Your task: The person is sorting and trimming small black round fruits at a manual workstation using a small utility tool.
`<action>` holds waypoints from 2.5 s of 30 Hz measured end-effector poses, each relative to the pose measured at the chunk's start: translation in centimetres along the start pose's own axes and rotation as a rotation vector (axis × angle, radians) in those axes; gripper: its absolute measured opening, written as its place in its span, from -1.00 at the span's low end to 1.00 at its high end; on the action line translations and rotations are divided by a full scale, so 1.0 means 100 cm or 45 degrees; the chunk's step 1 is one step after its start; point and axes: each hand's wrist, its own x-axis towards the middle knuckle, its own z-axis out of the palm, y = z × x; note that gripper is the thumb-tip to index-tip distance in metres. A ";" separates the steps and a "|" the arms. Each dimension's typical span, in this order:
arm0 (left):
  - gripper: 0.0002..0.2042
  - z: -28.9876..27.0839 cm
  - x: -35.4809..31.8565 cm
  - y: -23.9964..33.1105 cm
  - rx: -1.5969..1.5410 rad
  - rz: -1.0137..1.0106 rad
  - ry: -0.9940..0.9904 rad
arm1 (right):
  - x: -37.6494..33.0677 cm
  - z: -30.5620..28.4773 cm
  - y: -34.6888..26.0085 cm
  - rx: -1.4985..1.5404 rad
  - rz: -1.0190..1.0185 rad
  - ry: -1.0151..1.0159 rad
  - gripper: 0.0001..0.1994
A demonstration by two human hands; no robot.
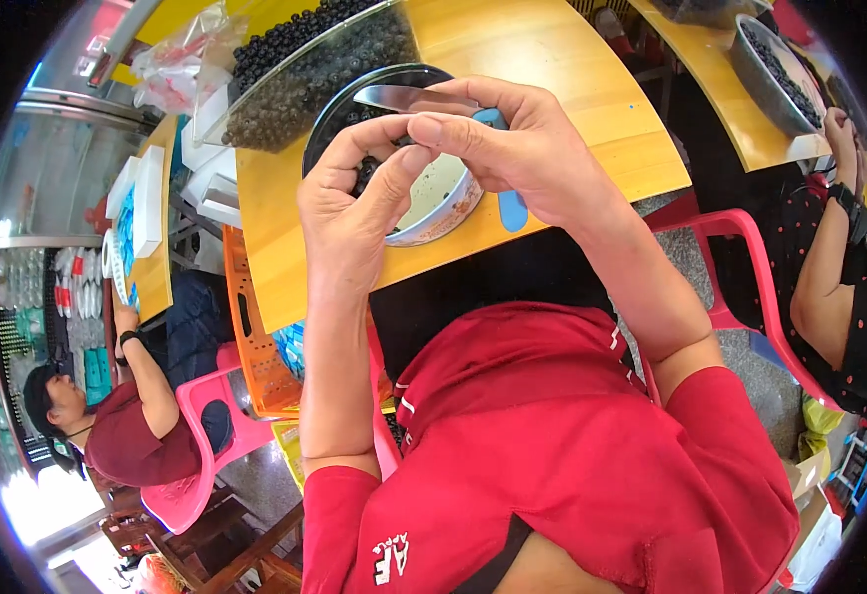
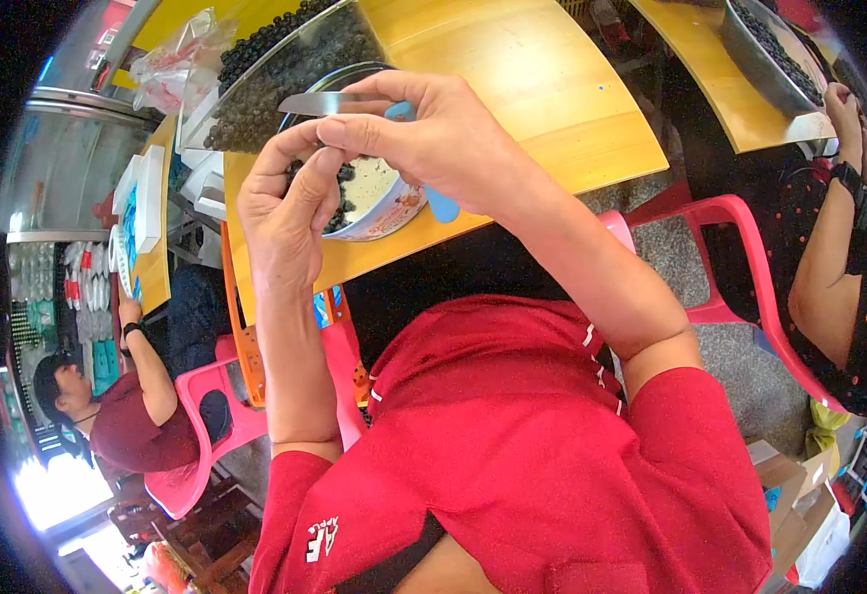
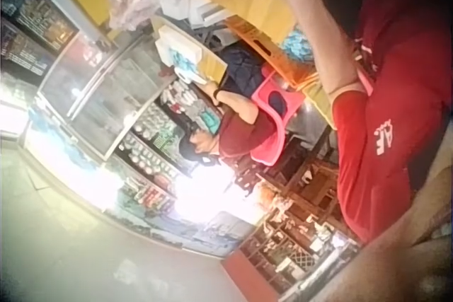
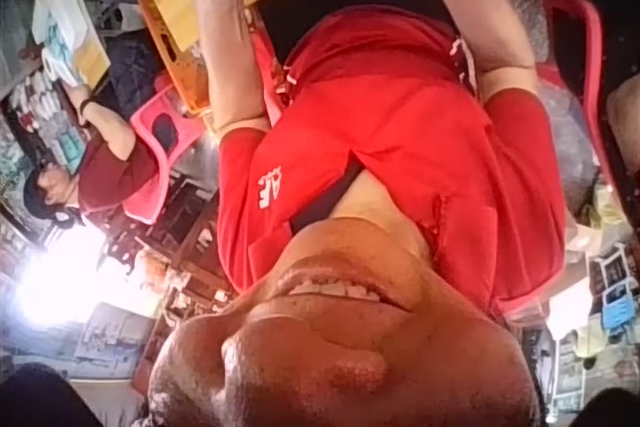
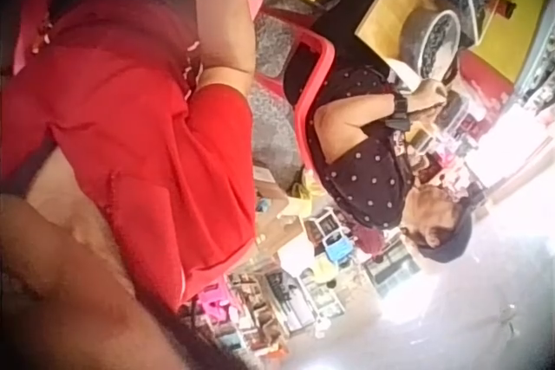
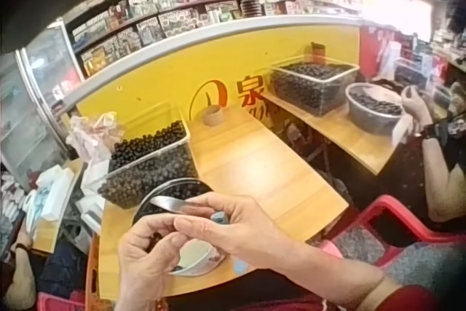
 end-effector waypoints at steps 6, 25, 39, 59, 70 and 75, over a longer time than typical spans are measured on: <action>-0.76 0.004 -0.003 -0.007 -0.163 0.056 0.021 | 0.000 -0.002 -0.002 0.088 0.027 -0.043 -0.72; -0.74 0.001 -0.001 -0.011 -0.447 -0.043 -0.012 | 0.001 -0.002 -0.004 0.025 -0.024 -0.079 -0.68; -0.70 -0.003 -0.005 -0.019 -0.871 -0.233 -0.173 | -0.004 0.004 -0.006 0.058 -0.067 -0.091 -0.78; -0.83 0.018 0.000 -0.023 -1.076 -0.080 -0.070 | -0.007 0.009 -0.003 -0.154 -0.268 -0.040 -0.74; -0.76 -0.092 -0.040 -0.007 -1.293 0.008 -0.067 | -0.001 0.000 -0.001 -0.065 -0.185 0.120 -0.75; -0.69 -0.221 -0.158 -0.006 -0.751 -0.029 0.317 | 0.012 -0.014 -0.001 0.061 -0.233 0.022 -0.72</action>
